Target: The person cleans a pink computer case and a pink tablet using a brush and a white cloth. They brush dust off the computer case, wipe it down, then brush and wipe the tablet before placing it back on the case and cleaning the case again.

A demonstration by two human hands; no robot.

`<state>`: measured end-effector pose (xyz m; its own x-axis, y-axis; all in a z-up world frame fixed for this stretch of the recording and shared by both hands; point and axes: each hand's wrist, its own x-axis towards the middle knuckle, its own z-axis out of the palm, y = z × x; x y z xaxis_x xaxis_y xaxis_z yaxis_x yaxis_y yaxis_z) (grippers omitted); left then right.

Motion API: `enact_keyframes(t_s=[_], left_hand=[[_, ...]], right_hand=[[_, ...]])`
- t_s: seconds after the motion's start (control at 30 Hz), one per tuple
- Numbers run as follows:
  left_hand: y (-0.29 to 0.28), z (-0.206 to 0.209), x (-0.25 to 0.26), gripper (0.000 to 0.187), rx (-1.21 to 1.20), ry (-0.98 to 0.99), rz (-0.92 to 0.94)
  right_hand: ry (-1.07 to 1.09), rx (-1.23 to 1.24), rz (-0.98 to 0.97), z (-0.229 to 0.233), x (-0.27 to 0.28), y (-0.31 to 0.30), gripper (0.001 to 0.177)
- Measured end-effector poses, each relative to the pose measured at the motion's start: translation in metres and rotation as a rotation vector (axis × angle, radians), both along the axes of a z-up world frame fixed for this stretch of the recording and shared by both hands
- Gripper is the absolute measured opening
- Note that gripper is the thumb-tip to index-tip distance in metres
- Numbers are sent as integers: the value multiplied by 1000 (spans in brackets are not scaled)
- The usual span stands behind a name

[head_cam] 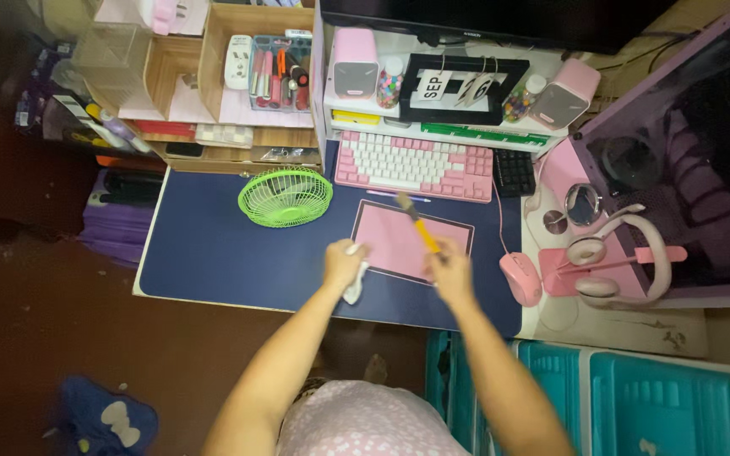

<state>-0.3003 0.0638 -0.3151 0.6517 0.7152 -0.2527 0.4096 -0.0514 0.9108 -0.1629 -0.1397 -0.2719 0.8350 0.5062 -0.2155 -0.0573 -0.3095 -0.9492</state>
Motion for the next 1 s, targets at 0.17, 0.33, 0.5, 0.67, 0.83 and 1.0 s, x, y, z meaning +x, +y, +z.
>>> enact_keyframes(t_s=[0.17, 0.33, 0.5, 0.67, 0.83, 1.0], left_hand=[[7, 27, -17, 45, 316, 247, 20], [-4, 44, -16, 44, 336, 312, -45], [3, 37, -18, 34, 337, 316, -91], [19, 29, -34, 40, 370, 228, -223], [26, 27, -42, 38, 331, 175, -243], [29, 29, -39, 35, 327, 172, -249]], right_hand=[[-69, 114, -114, 35, 25, -12, 28], [-726, -11, 137, 50, 9, 24, 28], [-722, -133, 260, 53, -2, 79, 30], [-664, -142, 556, 57, -9, 83, 26], [-381, -306, 473, 75, 14, 75, 28], [-636, -288, 456, 70, 4, 72, 28]])
